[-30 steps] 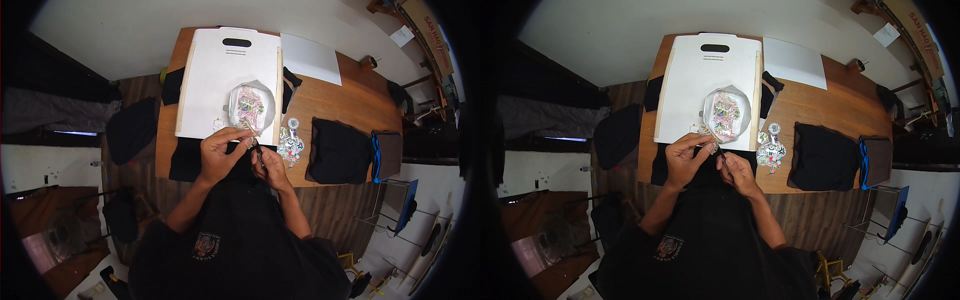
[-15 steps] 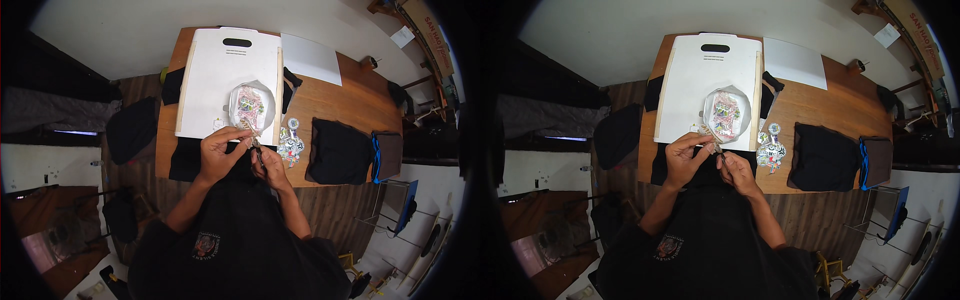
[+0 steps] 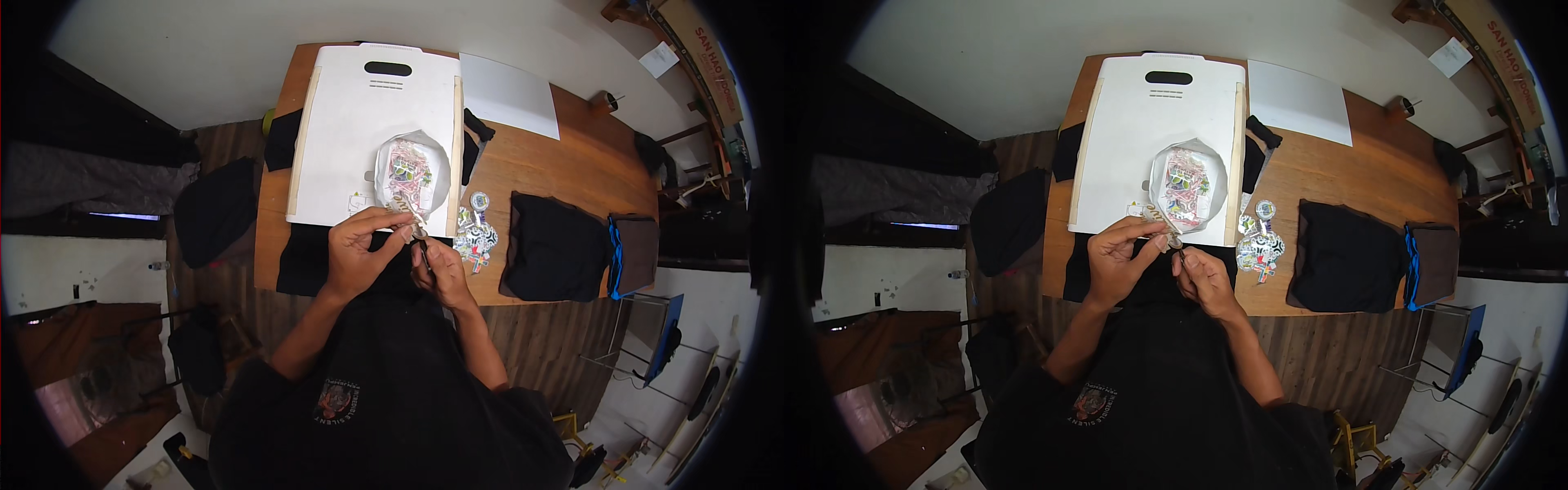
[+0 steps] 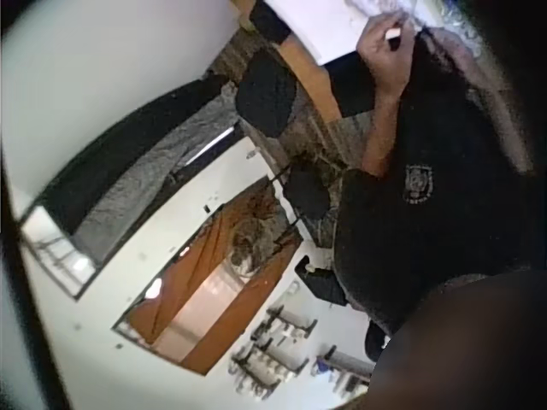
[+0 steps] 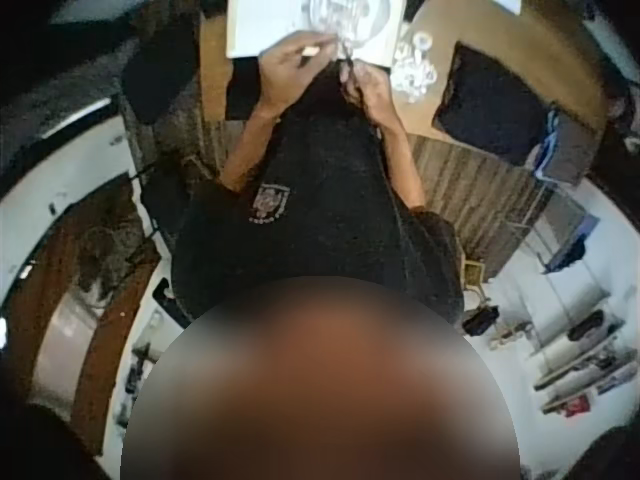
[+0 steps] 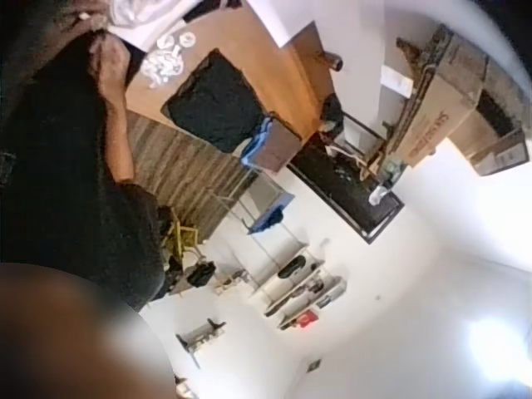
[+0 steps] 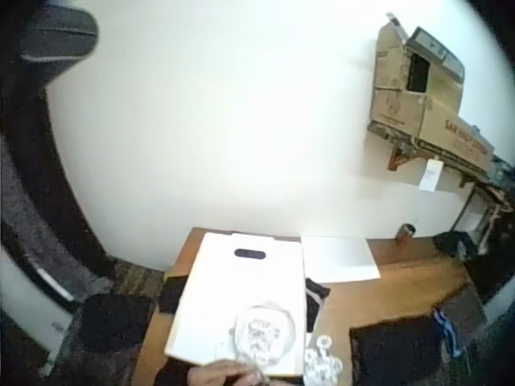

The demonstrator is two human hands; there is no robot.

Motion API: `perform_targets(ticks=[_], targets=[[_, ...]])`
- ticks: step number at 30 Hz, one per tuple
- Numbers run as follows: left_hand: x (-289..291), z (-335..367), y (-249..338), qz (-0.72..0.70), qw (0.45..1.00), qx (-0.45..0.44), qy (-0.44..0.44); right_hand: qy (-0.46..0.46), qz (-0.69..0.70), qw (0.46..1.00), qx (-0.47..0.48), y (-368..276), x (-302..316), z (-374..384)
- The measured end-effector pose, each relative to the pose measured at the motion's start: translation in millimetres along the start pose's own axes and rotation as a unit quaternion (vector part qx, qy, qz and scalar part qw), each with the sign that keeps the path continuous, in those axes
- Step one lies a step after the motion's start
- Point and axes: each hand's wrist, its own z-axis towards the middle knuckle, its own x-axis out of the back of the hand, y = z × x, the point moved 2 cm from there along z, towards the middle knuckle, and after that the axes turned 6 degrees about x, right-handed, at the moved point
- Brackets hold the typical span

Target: Trimming the edges of a printed design on a clear film using scissors.

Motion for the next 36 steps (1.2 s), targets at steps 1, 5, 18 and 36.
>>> perform_targets(ticks=[1, 5, 18, 36], targets=[[1, -1, -1, 0.000, 1.000, 0.001, -0.001, 0.002, 0.005, 1.000, -0.001, 2, -1, 0], [7, -4, -3, -0.009, 1.000, 0.007, -0.002, 0.002, 0.022, 1.000, -0.002, 7, -6, -1], [19, -5, -3, -0.004, 1.000, 0.014, -0.011, -0.004, 0.011, 1.000, -0.005, 17, -10, 1], [28, -13, -16, -0.043, 0.999, 0.026, 0.023, 0.024, 0.049, 0.999, 0.001, 28, -25, 6]])
